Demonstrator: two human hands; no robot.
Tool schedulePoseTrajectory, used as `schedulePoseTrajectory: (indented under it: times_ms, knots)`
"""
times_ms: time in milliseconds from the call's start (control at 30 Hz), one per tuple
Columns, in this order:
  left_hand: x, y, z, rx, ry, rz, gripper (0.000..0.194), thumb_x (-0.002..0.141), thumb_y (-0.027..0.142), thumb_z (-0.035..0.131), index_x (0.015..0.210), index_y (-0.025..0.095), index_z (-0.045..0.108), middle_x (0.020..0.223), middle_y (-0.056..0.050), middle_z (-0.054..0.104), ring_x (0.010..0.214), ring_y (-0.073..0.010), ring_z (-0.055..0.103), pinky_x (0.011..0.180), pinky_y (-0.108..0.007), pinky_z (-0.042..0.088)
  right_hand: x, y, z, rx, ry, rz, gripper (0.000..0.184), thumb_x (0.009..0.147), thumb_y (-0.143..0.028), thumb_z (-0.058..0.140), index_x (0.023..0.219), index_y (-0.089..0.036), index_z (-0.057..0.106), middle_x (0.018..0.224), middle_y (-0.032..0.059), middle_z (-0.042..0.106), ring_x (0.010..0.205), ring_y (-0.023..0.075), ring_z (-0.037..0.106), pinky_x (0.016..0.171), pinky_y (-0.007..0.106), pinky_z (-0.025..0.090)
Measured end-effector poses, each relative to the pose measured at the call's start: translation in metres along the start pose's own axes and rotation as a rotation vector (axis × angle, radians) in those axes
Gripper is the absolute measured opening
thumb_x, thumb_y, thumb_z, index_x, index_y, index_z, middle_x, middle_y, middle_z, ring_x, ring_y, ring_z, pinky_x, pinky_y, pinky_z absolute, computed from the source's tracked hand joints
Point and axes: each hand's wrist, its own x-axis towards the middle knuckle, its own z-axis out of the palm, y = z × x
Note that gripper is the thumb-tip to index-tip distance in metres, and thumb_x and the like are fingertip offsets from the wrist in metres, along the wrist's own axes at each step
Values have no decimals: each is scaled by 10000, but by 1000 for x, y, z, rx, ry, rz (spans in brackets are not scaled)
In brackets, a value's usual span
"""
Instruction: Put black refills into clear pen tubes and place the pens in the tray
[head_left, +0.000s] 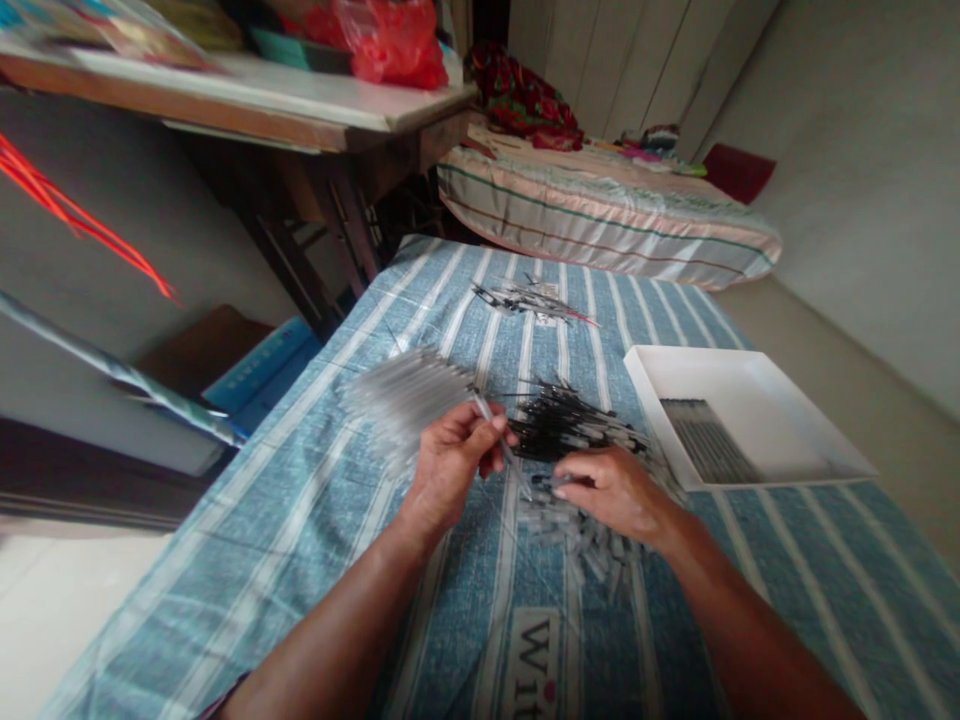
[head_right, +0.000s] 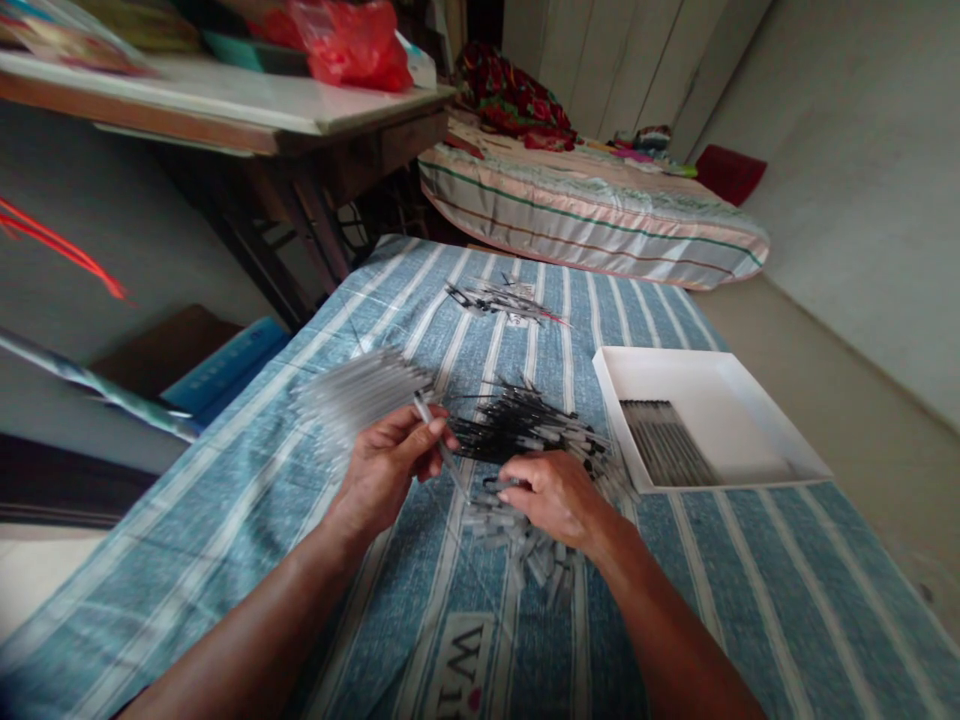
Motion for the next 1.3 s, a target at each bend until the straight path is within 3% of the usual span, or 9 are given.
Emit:
schedulePoseTrajectory:
  times_ms: [133,300,933,1300]
  knots:
    - [1,0,-1,-94,5,5,178,716,284,668,810,152,597,637,10,660,396,-54,493,374,-165,320,-6,-5,5,210,114,-18,83,754,-167,580,755,-174,662,679,-16,642,631,96,559,590,182,376]
    - [1,1,0,-161,31,13,157,718,256,663,795,152,573,644,6,665,406,-57,503,388,-162,331,-10,-11,7,319,127,12,59,737,-185,600,723,-166,653,623,-32,612,575,87,524,547,178,367]
    - [0,-2,0,-95,-30,11,162,725,283,671,731,147,584,677,-6,680,428,-64,527,396,-172,376,-6,-30,20,422,246,82,100,749,-211,567,701,-148,629,574,-21,564,511,86,474,489,179,367]
    - [2,-10,-1,-100,-36,-46,168,726,271,675,713,127,589,680,-26,687,439,-94,579,423,-202,466,-9,-27,41,479,351,139,144,800,-268,522,741,-169,609,568,-17,555,485,91,512,453,174,399]
